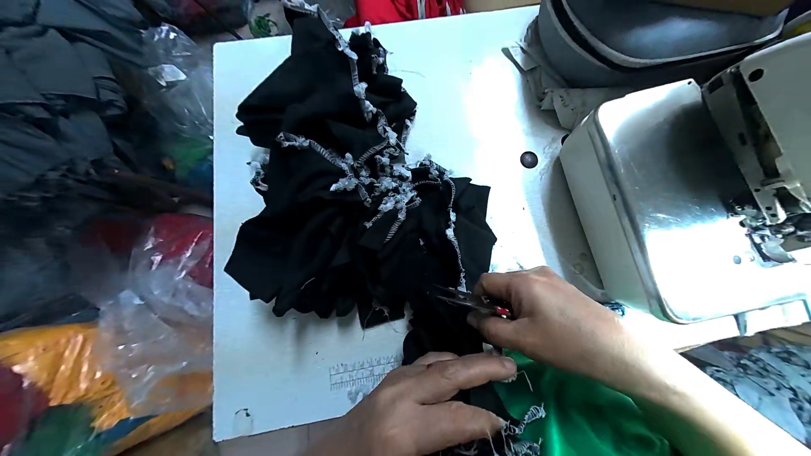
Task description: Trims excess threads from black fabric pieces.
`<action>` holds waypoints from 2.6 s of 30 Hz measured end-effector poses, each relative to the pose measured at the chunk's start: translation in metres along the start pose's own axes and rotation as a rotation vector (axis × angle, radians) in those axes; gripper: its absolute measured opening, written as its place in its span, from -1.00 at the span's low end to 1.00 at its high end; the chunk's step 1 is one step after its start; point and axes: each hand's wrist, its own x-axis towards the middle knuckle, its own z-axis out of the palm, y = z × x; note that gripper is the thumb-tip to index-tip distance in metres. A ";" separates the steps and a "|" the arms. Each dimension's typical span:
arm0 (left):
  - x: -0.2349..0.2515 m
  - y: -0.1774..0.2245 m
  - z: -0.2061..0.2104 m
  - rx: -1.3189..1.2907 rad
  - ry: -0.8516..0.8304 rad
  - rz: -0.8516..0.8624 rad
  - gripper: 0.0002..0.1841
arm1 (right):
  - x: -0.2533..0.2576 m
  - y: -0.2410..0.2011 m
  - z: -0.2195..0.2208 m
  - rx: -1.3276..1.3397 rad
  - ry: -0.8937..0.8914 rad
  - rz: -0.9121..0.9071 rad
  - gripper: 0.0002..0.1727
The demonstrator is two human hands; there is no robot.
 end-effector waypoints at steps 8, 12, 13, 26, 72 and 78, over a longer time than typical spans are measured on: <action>-0.008 0.003 -0.006 -0.002 0.068 -0.031 -0.82 | -0.008 0.017 -0.002 0.254 0.301 -0.035 -0.95; -0.011 0.006 -0.014 -0.079 0.137 -0.072 -0.80 | -0.013 0.031 -0.005 0.432 0.311 0.059 -0.90; -0.010 0.007 -0.015 -0.082 0.159 -0.092 -0.81 | -0.016 0.033 -0.003 0.490 0.302 0.035 -0.89; 0.016 -0.022 0.003 0.073 0.272 -0.126 -0.62 | -0.032 0.029 -0.002 0.649 0.262 -0.069 -0.93; 0.019 -0.012 0.011 -0.307 0.356 -0.184 -0.57 | -0.039 0.024 0.002 0.390 0.241 -0.267 -0.75; 0.015 -0.015 0.009 -0.376 0.324 -0.225 -0.49 | -0.039 0.022 0.002 0.249 0.222 -0.385 -0.65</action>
